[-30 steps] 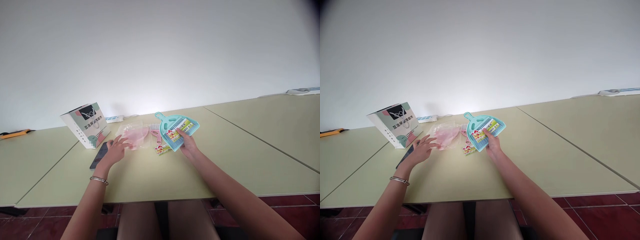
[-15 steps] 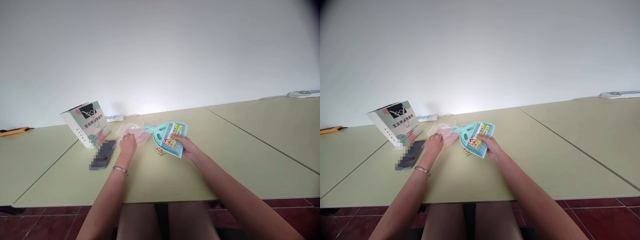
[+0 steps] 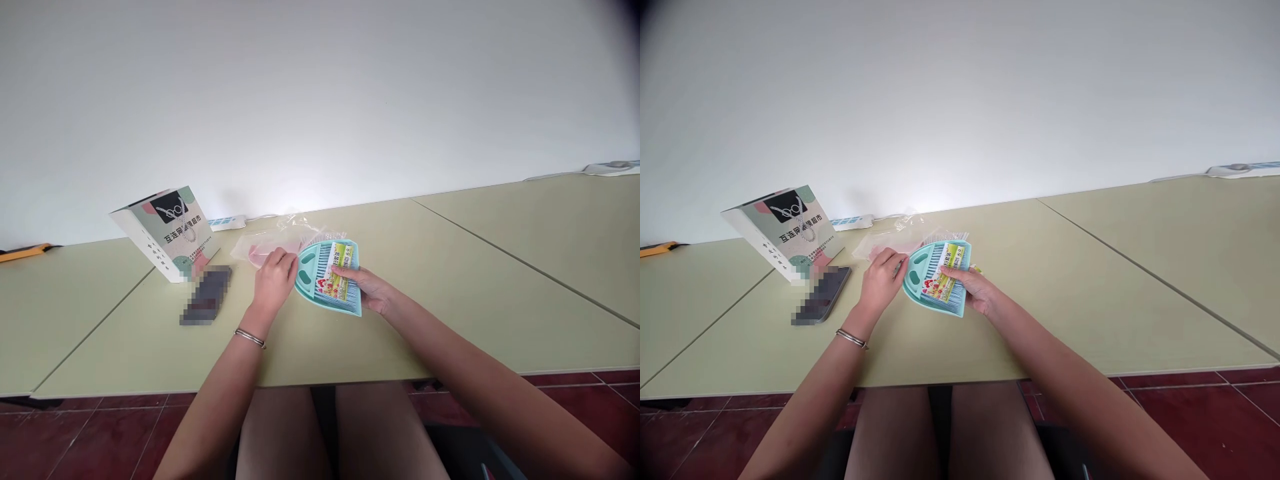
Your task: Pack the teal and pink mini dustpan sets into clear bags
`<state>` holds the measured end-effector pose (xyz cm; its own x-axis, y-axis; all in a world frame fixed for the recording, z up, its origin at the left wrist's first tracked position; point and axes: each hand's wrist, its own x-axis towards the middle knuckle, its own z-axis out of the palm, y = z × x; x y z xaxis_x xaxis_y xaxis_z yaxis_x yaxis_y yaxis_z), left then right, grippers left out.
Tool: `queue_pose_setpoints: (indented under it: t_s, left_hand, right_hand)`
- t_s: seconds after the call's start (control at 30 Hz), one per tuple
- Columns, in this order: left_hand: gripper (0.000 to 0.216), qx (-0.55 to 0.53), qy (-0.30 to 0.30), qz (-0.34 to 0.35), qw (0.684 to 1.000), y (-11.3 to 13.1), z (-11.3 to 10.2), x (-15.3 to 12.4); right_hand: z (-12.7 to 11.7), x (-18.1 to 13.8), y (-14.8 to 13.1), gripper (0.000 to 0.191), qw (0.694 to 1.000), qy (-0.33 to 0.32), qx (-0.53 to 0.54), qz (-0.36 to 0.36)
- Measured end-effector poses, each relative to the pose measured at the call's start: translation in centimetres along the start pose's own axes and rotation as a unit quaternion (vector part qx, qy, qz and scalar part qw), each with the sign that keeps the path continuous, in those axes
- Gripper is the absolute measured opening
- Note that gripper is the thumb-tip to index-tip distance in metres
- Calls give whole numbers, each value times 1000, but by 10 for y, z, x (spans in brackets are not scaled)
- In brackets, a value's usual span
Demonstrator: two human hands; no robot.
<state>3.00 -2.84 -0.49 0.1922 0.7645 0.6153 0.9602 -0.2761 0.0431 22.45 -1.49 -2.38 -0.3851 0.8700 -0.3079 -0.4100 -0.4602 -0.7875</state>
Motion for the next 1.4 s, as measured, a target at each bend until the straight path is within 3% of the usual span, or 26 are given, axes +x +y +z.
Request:
queue_pose_setpoints:
  t_s: [0.23,0.43,0.53,0.7,0.93,1.03,1.1,1.17,1.2,1.27,1.33,1.4]
  left_hand:
    - [23,-89,-2,71,994,2,7,-3]
    - [22,-113,0,92,989,5,6,-4]
    - [23,-128,2,100,987,10,6,-4]
    - [26,-125,-50,141,981,23,4,-5]
    - [27,-205,-93,164,960,34,2,-9]
    - [25,-251,-18,128,959,35,2,-9]
    - [32,-275,85,13,957,31,3,-7]
    - [42,-339,149,-158,916,26,7,-2]
    - [44,-392,143,-240,876,24,9,0]
    - [41,-528,54,-348,773,25,12,3]
    - [38,-645,-79,-360,669,32,14,2]
    - [40,-704,-173,-323,608,43,14,-2]
  right_hand:
    - [16,3,22,25,997,10,73,28]
    - [18,5,26,23,986,70,144,-50]
    - [18,6,27,20,984,70,149,-66]
    - [22,5,32,16,988,44,128,-76]
    - [22,4,27,12,967,115,183,-137]
    - [20,6,24,15,959,137,198,-150]
    - [19,7,23,21,954,155,206,-154]
    - [17,8,23,26,950,165,208,-168]
    - [17,8,23,28,948,165,206,-179]
    - [17,8,25,32,946,158,197,-203]
    - [17,7,27,34,947,150,185,-215]
    - [18,6,28,33,947,151,179,-219]
